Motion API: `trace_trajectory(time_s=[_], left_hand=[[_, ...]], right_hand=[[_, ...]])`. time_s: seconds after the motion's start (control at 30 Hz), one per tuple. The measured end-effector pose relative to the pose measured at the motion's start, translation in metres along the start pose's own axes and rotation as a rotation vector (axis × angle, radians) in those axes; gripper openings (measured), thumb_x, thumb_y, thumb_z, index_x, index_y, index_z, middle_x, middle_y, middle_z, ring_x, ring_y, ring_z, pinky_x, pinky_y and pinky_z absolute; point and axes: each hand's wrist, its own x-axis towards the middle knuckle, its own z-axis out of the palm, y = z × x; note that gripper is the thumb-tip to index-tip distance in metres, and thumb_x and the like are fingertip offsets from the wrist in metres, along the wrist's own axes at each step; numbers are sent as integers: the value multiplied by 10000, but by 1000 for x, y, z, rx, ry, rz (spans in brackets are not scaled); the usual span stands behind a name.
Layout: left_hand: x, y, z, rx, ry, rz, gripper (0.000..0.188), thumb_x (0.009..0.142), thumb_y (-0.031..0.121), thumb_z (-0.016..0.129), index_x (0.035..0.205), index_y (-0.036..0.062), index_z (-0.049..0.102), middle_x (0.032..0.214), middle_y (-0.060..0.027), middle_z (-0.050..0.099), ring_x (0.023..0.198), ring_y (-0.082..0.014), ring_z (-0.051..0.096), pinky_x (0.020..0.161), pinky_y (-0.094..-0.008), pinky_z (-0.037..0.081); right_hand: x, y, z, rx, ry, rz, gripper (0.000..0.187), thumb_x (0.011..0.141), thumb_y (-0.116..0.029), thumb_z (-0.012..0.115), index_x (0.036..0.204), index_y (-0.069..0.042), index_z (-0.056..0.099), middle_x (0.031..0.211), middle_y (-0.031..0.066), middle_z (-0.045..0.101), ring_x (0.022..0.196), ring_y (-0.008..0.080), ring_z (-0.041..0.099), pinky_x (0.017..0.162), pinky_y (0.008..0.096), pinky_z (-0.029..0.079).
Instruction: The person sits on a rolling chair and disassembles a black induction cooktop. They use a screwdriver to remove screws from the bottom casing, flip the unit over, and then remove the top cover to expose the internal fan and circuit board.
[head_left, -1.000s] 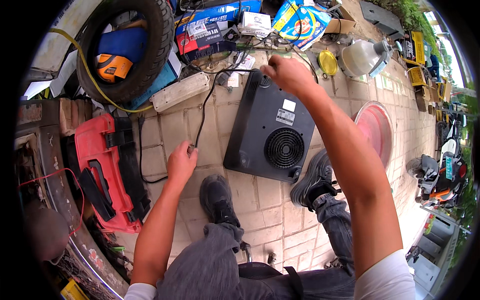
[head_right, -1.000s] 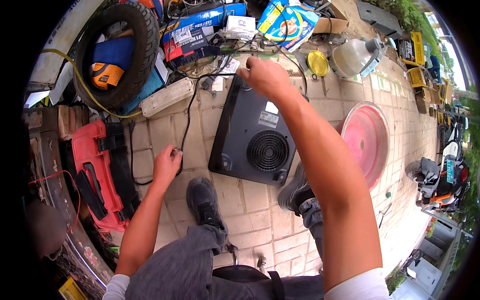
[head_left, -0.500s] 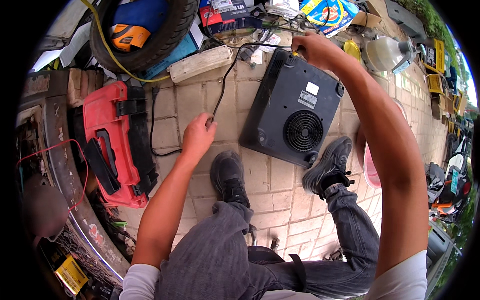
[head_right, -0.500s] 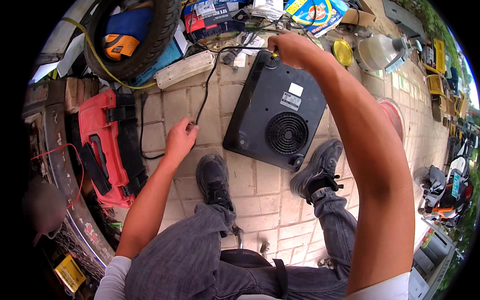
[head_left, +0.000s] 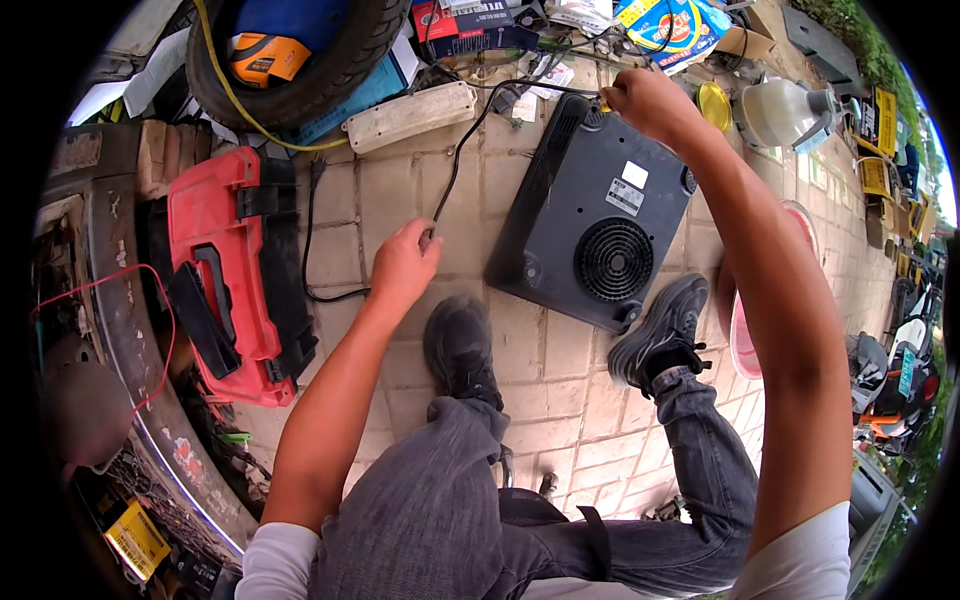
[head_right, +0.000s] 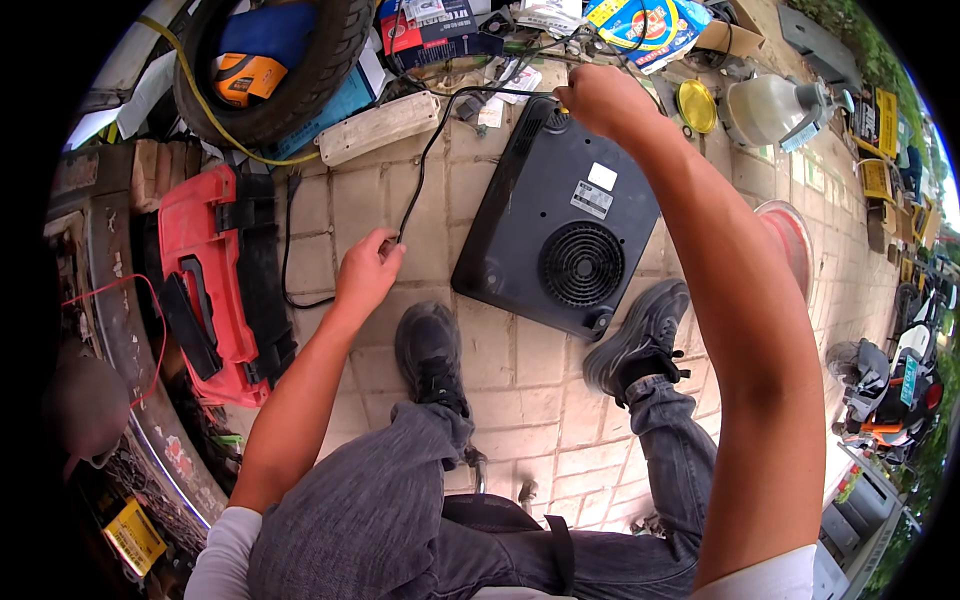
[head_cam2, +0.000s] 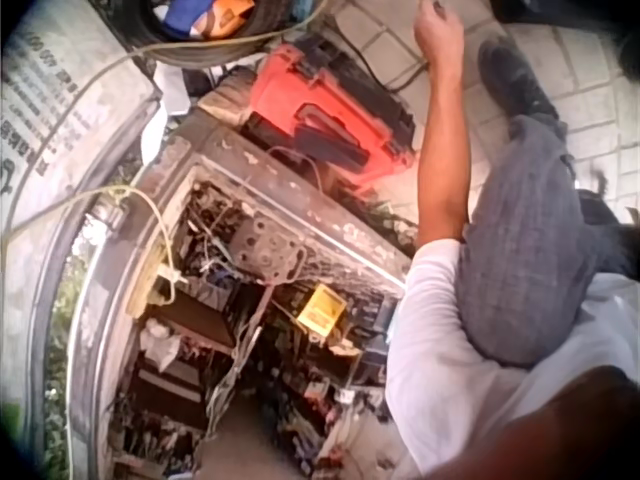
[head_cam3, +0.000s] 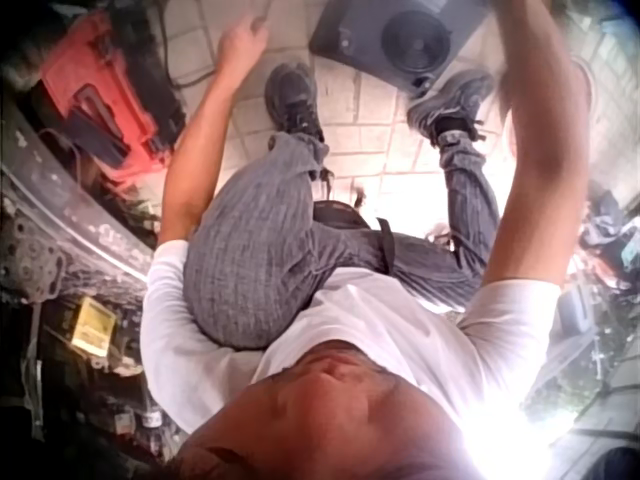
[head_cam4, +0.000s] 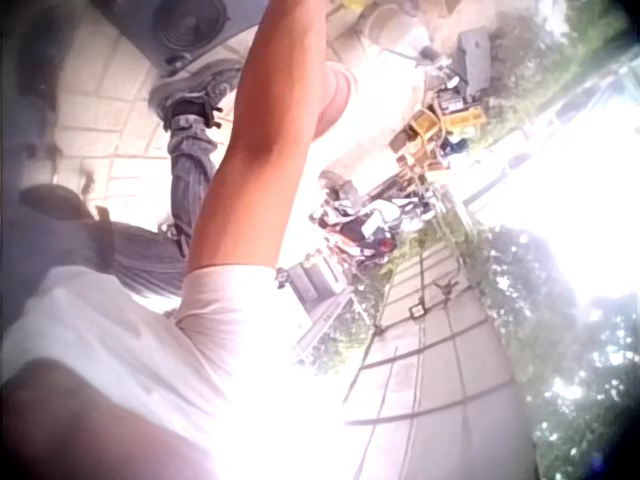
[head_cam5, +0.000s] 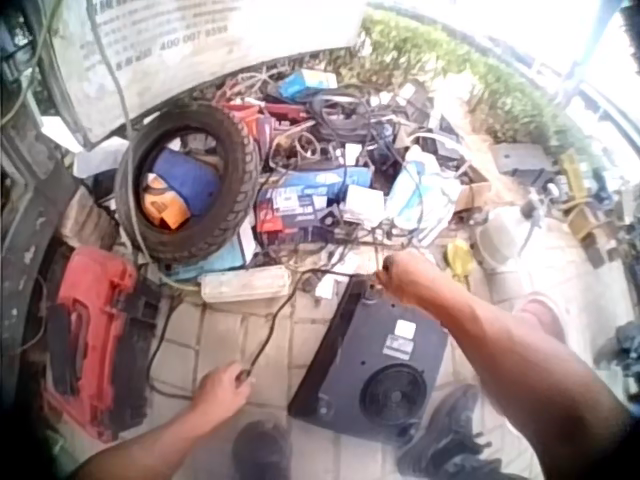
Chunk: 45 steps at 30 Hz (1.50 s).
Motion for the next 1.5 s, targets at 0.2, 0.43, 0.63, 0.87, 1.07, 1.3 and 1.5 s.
trace_trajectory(time_s=[0.2,0.43,0.63,0.87,1.07,1.3,1.5], left_hand=[[1,5,-5,-15,-45,-53,244,848,191,668,1027,28,639,806,-134,646,726,-281,621,673,-381,493],[1,2,2,-22,-25,-20,252,856,195,676,1030,15,647,778,-128,656,672,-220,622,642,-340,495],[2,8,2,-12,-26,16,251,859,185,669,1037,9,646,789,-129,657,672,-218,621,645,-335,494],[2,7,2,-2,-37,31,253,859,174,666,1037,-4,643,808,-135,649,687,-221,617,658,-336,498],[-1,6,0,-27,-44,18,246,842,184,655,1024,20,636,821,-154,619,759,-330,602,708,-422,487],[-3,6,3,3,-26,20,263,849,177,666,1037,-5,635,841,-148,647,701,-263,617,678,-366,501],[-5,7,2,9,-34,21,265,848,176,663,1037,-7,634,852,-152,648,707,-265,620,682,-367,502]], right_hand=[[-6,3,-2,-5,25,-126,297,923,-283,544,994,-18,657,950,213,656,932,389,633,820,464,498],[-12,-3,-5,-101,39,-251,334,938,-315,495,1023,-39,662,1022,208,670,947,375,643,833,465,501],[-9,4,5,-82,107,-56,467,962,-459,454,1048,-35,628,984,200,674,945,397,631,827,478,494],[-13,-15,-8,-43,44,180,372,921,-338,460,1138,-76,611,1080,190,670,1023,374,632,855,483,498],[-5,-14,-10,24,-6,190,375,925,-341,452,1127,-63,601,1025,195,680,953,392,642,849,490,501],[-10,-10,-10,30,58,126,336,895,-326,502,1061,-57,615,984,187,685,921,382,650,807,485,509],[-13,-13,-14,41,29,108,336,886,-286,502,1109,-61,616,943,200,685,921,392,646,822,488,504]])
